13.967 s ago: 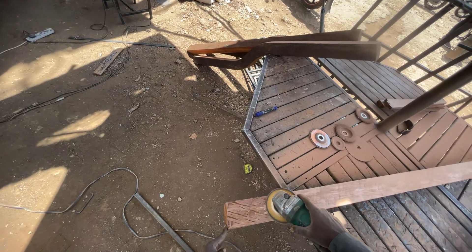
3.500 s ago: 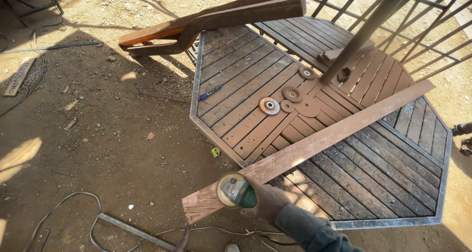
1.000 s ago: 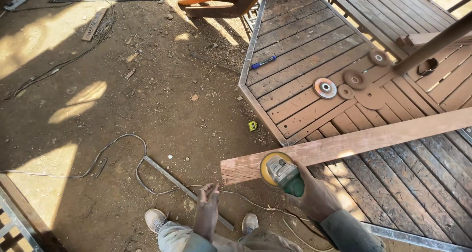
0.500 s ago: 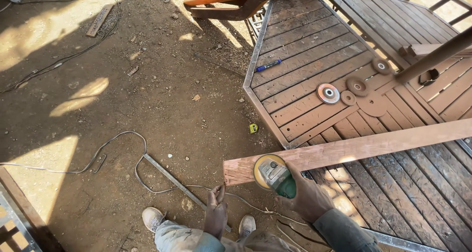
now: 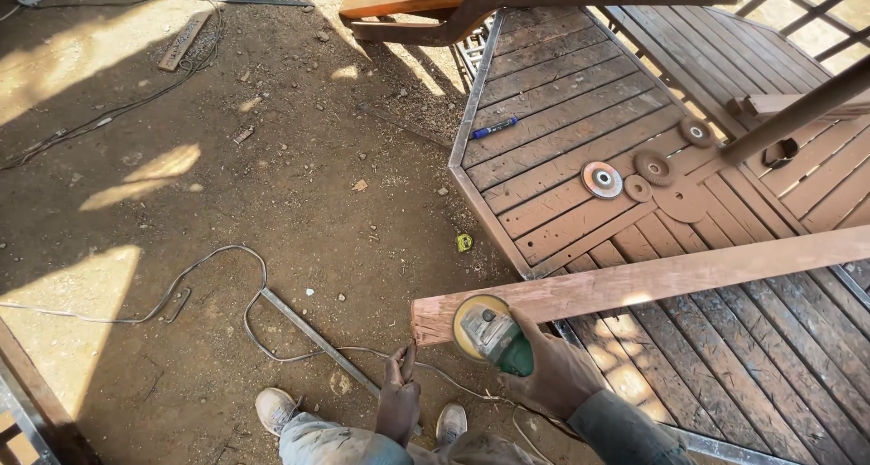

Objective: The person uses a handheld electric sander to smooth the surface of a long wooden plank resting on a metal workbench. They move the sander back and forth along the plank's length while holding it steady with the other hand.

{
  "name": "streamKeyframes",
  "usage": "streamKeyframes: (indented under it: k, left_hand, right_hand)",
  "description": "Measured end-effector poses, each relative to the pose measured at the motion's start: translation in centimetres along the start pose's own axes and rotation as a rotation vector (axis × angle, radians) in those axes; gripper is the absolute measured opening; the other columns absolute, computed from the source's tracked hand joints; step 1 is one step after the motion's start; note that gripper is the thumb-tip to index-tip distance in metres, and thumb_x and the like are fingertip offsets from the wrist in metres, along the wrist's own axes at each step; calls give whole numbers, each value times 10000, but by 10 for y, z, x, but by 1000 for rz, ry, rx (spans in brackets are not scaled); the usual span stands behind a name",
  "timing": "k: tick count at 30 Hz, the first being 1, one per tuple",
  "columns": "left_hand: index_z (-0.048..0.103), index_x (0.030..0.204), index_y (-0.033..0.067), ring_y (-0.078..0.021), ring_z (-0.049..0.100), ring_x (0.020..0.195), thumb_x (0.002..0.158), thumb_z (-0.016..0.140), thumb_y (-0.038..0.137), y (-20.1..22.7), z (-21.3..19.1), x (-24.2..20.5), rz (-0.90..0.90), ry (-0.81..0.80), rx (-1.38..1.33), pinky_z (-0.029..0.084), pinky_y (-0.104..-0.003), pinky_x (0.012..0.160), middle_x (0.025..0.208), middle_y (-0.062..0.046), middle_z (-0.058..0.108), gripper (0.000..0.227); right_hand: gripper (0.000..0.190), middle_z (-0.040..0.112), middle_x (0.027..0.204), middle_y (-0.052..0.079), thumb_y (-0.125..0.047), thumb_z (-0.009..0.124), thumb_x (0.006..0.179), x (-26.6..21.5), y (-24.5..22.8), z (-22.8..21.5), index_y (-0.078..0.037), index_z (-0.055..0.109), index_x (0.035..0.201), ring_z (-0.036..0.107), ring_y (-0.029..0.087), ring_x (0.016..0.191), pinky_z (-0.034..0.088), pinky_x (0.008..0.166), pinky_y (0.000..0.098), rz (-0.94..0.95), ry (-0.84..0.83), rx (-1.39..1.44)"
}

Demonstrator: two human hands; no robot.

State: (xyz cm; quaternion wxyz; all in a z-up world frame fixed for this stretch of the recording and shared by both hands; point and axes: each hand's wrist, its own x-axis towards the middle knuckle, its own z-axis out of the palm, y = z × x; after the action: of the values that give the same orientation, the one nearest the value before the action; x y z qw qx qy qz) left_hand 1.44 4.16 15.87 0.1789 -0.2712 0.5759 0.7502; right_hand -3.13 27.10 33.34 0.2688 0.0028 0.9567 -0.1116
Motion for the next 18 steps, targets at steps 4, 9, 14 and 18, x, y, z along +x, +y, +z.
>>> streamKeyframes:
  k: [4,9,14,18]
  left_hand:
    - [443,1415,108,-115,440,489,761,411,-143,-14,-5,11,38,-30,-25,359,-281,473,1575,21,578,701]
    - [450,1417,82,-91,381,488,766,423,-142,-20,-3,13,55,-46,-91,327,-264,458,1593,0,557,688]
    - [448,1417,78,-79,324,454,763,392,-189,-18,-4,6,67,-93,-243,269,-236,424,1621,0,522,709]
    - [332,1528,90,-71,395,519,872,392,-171,-10,-8,7,17,-112,-157,350,-237,431,1647,-23,454,709]
  right_hand:
    - [1141,731,1045,163,-537,849,785,-4,-5,-5,-284,131,1636,699,318,813,525,680,437,-35,-20,39]
    - [1151,723,1173,137,-541,842,781,-3,2,-9,-348,95,1635,737,316,943,595,753,435,46,-34,10]
    - [1146,694,1226,189,-531,861,763,6,-3,7,-286,153,1630,723,390,1002,562,807,453,-64,10,62]
    - [1172,720,1167,126,-493,878,752,7,7,0,-292,136,1636,732,312,900,582,739,419,-43,8,43]
